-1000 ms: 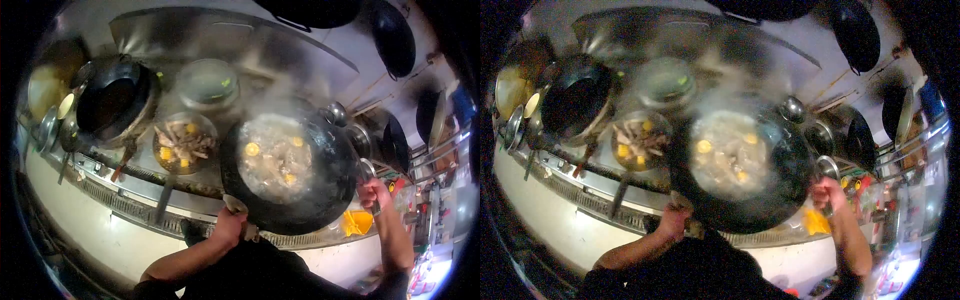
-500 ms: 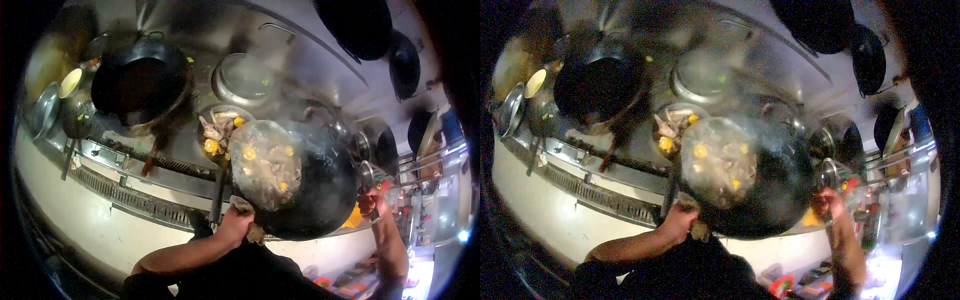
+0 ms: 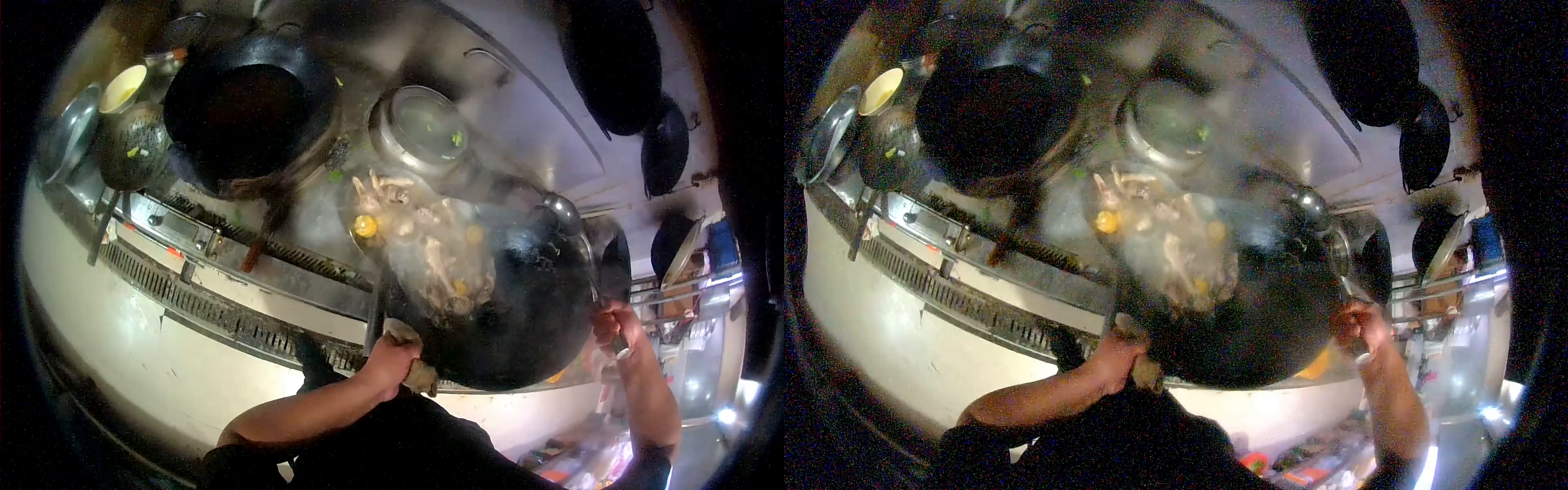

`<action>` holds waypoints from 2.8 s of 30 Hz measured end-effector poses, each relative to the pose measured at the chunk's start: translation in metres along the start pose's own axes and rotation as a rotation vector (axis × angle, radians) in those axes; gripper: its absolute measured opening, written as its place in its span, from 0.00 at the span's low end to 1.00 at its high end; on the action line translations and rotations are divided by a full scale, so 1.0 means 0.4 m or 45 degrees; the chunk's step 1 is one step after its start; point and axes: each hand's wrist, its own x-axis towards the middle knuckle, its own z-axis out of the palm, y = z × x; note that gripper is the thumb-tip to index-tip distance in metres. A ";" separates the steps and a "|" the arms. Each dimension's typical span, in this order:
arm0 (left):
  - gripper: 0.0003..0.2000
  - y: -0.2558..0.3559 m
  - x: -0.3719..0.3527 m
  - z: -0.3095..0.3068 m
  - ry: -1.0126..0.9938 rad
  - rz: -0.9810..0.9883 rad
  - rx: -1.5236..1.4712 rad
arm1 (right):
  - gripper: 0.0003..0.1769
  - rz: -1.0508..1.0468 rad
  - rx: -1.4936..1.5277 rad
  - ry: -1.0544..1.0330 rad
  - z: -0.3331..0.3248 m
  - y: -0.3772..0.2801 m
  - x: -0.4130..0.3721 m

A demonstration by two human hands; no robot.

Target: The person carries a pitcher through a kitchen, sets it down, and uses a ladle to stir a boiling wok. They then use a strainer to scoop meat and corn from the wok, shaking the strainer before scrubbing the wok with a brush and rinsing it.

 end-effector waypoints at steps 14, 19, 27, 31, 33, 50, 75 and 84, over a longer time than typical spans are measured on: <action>0.07 0.046 0.024 0.032 -0.219 -0.326 -0.239 | 0.16 -0.418 -1.097 0.490 0.189 -0.118 -0.061; 0.07 -0.024 0.062 0.048 -0.277 -0.410 -0.216 | 0.16 -0.434 -1.334 0.380 0.258 -0.099 -0.127; 0.06 -0.067 0.076 0.061 -0.262 -0.214 -0.075 | 0.11 -0.236 -0.666 0.302 0.137 -0.117 -0.144; 0.08 0.017 0.006 0.088 -0.252 -0.075 0.608 | 0.09 -0.293 -0.608 0.350 0.086 -0.095 -0.132; 0.08 0.014 0.002 0.093 -0.223 -0.178 0.772 | 0.07 -0.070 -0.161 0.248 0.045 -0.107 -0.117; 0.11 -0.240 0.094 0.192 -0.122 -0.049 0.671 | 0.06 -0.179 -0.242 0.063 -0.248 -0.089 -0.117; 0.09 -0.138 0.048 0.127 -0.190 0.103 0.235 | 0.01 -0.174 -0.559 0.362 0.158 -0.159 -0.185; 0.17 -0.030 0.074 0.107 -0.352 -0.367 -0.094 | 0.02 -0.157 -0.794 0.498 0.374 -0.185 -0.200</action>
